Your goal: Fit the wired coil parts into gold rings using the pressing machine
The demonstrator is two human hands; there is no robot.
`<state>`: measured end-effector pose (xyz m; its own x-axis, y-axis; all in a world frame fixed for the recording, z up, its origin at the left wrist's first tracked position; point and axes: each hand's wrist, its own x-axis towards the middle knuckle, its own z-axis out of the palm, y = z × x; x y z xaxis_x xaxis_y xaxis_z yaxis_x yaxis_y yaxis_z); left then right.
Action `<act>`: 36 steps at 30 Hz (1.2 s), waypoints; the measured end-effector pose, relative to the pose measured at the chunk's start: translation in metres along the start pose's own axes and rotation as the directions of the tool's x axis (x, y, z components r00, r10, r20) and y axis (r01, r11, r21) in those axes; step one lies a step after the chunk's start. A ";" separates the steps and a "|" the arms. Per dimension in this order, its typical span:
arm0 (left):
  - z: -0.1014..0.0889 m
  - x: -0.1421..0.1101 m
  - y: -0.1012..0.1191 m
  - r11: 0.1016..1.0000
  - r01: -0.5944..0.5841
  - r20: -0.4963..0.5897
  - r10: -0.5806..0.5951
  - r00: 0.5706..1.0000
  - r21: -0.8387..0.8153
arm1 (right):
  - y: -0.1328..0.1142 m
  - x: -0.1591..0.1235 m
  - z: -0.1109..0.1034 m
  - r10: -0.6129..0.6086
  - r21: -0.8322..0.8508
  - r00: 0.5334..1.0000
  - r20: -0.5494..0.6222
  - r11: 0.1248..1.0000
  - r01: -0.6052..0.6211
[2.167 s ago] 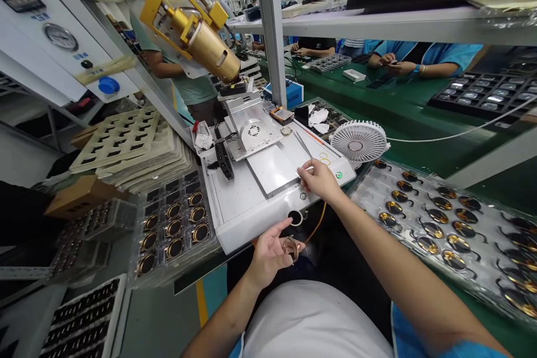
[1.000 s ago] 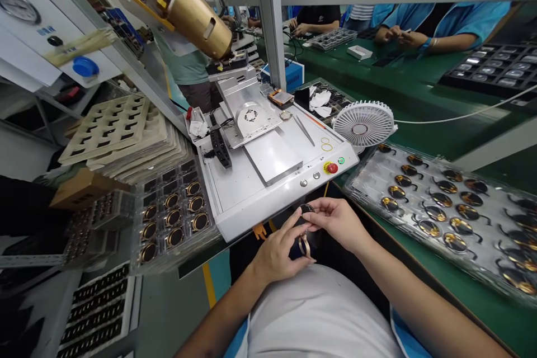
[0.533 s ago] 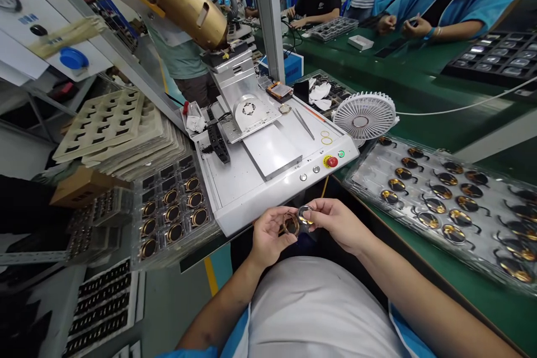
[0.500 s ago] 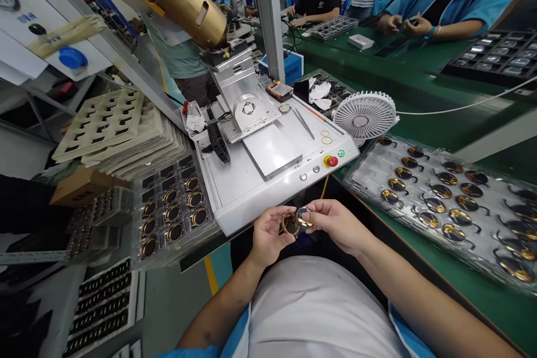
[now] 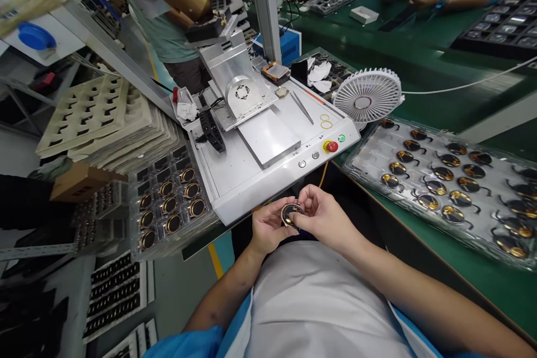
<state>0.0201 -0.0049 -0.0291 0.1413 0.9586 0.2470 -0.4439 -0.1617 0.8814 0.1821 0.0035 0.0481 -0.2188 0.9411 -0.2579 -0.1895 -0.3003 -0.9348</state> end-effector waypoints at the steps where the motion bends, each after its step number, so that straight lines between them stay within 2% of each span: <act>1: -0.001 0.000 -0.001 1.000 0.001 -0.008 -0.001 1.000 0.013 | -0.001 0.000 0.001 0.001 0.002 1.000 0.002 1.000 -0.001; 10: -0.005 -0.003 -0.004 0.994 -0.009 -0.009 0.010 1.000 0.113 | 0.002 0.001 0.001 0.012 0.029 1.000 0.023 0.999 -0.013; 16: -0.001 0.000 -0.001 0.994 -0.079 0.022 0.077 0.997 0.077 | 0.006 0.002 0.000 0.026 0.114 0.998 0.057 0.993 -0.033; 19: -0.001 -0.001 -0.002 0.992 -0.074 -0.022 0.077 0.997 0.100 | 0.007 0.005 -0.004 0.098 0.140 0.991 0.095 0.984 -0.110; 22: -0.002 -0.003 -0.005 0.986 -0.057 -0.067 0.068 0.995 0.154 | 0.010 0.007 -0.011 0.216 0.041 0.968 0.128 0.974 -0.222; 24: -0.003 -0.004 -0.006 0.981 -0.060 -0.064 0.072 0.995 0.183 | 0.014 0.008 -0.014 0.237 0.025 0.961 0.143 0.970 -0.243; 28: -0.005 -0.003 -0.004 0.976 -0.090 -0.004 0.092 0.996 0.199 | 0.024 0.008 -0.010 0.191 0.133 0.966 0.172 0.968 -0.215; 30: -0.005 -0.002 -0.003 0.978 -0.080 -0.013 0.084 0.996 0.192 | 0.027 0.010 -0.007 0.158 0.146 0.975 0.159 0.973 -0.181; 34: -0.002 -0.001 0.000 0.987 -0.032 -0.161 0.057 0.985 0.157 | 0.016 0.031 -0.010 0.149 -0.020 0.977 0.156 0.989 -0.147; 36: 0.001 0.000 0.002 0.992 -0.035 -0.182 0.056 0.982 0.118 | 0.001 0.051 -0.018 0.123 -0.084 0.990 0.073 0.990 -0.117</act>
<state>0.0200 -0.0050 -0.0269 -0.0475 0.9746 0.2189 -0.3412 -0.2218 0.9134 0.1881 0.0542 0.0292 -0.3095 0.8832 -0.3524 -0.0820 -0.3941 -0.9154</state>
